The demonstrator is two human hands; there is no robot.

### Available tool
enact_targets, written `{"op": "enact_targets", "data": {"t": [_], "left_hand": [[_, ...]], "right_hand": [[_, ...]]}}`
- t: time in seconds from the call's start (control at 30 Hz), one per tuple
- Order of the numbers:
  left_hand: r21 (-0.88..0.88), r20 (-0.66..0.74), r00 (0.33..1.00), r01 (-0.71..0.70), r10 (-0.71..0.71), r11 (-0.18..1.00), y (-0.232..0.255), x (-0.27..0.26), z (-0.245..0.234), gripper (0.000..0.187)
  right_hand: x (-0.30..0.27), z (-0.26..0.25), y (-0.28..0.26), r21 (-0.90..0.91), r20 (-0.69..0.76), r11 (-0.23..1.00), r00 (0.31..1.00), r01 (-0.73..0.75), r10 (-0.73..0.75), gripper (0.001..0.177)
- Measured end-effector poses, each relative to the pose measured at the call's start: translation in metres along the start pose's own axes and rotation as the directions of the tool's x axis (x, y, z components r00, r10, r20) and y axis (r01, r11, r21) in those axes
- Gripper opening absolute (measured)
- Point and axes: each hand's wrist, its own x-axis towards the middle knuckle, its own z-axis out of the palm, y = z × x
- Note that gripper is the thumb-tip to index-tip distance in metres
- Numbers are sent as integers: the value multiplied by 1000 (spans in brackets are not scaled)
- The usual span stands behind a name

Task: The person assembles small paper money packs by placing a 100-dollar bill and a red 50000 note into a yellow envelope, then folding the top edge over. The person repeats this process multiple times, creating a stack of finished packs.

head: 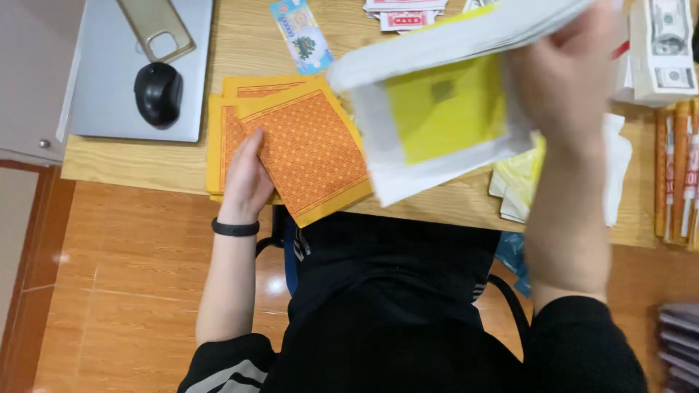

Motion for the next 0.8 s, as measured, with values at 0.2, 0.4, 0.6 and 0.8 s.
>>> {"op": "enact_targets", "data": {"t": [0.2,0.4,0.6,0.8], "left_hand": [[-79,-48,999,-22,18,997,-13,13,-16,37],[66,-75,995,70,-65,995,-11,16,-17,46],[30,34,999,37,-38,999,-6,11,-10,55],[-6,57,998,19,-19,1000,-8,9,-13,58]], "right_hand": [[-28,174,21,435,395,334,511,-836,764,45],[-63,221,65,493,293,394,574,-776,764,38],[-66,212,78,333,291,632,713,-700,637,22],[-54,205,57,215,265,757,783,-617,563,18]]}}
